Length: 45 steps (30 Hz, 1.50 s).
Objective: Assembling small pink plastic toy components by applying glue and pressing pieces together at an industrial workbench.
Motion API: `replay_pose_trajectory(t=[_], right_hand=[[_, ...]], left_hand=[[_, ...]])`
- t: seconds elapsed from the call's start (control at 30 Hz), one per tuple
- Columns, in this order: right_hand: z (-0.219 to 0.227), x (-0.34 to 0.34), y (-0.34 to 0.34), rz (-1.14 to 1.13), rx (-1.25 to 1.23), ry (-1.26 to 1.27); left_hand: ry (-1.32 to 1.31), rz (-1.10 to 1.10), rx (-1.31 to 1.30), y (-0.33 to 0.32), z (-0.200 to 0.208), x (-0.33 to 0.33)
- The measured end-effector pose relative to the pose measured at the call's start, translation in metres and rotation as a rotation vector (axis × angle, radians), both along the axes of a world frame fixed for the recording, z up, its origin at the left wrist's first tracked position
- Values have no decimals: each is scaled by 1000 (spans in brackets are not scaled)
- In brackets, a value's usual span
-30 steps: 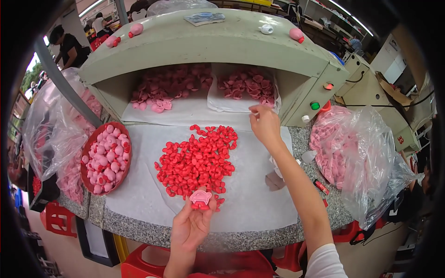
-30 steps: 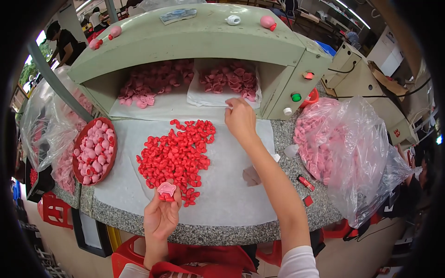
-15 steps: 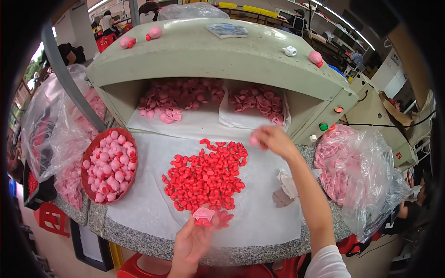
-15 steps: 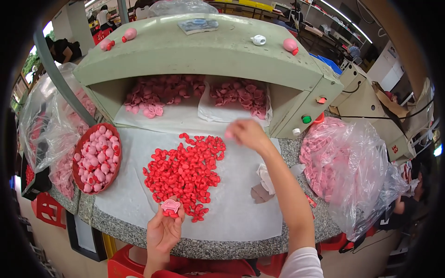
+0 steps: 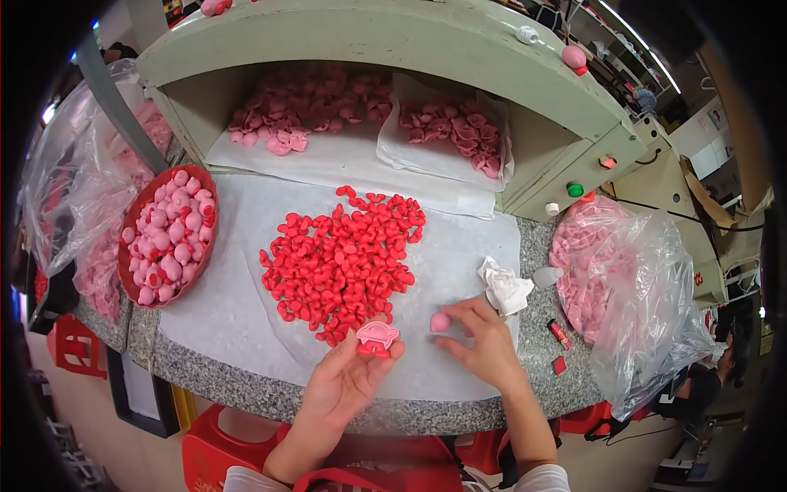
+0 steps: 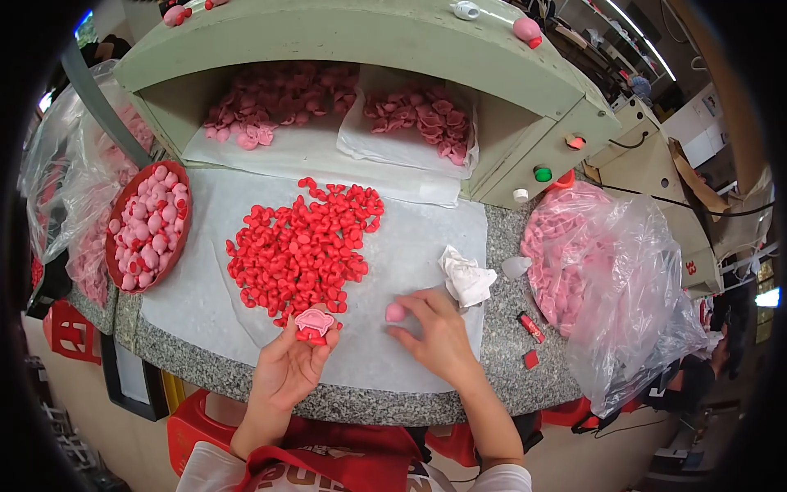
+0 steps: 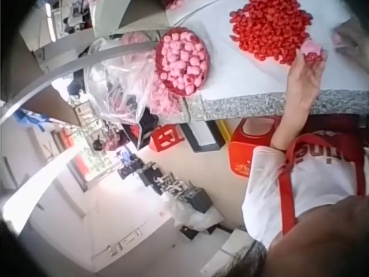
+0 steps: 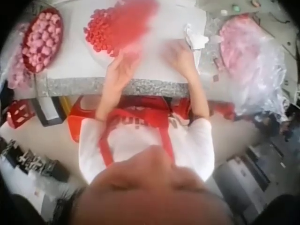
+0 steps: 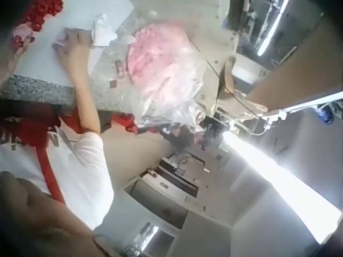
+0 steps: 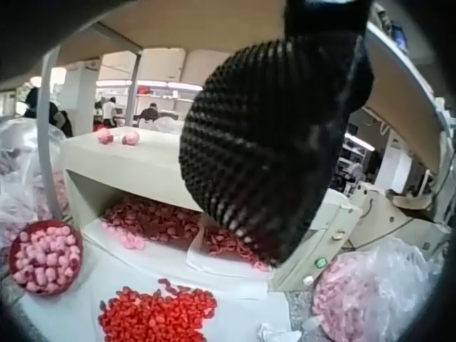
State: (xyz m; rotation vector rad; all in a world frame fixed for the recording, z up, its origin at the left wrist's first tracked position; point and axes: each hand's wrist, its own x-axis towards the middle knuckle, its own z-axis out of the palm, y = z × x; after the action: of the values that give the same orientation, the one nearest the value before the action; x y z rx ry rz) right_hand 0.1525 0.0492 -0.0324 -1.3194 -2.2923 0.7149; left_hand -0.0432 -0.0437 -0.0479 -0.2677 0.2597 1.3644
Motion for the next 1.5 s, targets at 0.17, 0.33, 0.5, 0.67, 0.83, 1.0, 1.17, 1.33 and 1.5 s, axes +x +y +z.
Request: replay_pose_trajectory(t=[0.17, 0.33, 0.5, 0.67, 0.83, 1.0, 1.17, 1.33, 1.5], right_hand=[[-29, -7, -13, -117, 54, 76], [10, -13, -44, -182, -272, 644], [49, -41, -67, -159, 54, 528], [46, -45, -66, -117, 83, 518], [45, -45, -68, -109, 77, 516], [50, -45, -68, -100, -29, 582], [43, -43, -68, -101, -46, 607], [50, -40, -62, -94, -76, 578], [50, -36, -58, -64, -139, 620]], left_hand=[[91, -9, 35, -2, 5, 6], [463, 110, 156, -2, 6, 24], [722, 252, 270, -4, -2, 45], [920, 338, 380, -7, -2, 45], [953, 351, 378, -9, 0, 45], [974, 357, 378, -9, 3, 43], [1020, 403, 440, -7, 0, 42], [1120, 411, 484, -8, 0, 36], [1278, 385, 490, -9, 11, 31]])
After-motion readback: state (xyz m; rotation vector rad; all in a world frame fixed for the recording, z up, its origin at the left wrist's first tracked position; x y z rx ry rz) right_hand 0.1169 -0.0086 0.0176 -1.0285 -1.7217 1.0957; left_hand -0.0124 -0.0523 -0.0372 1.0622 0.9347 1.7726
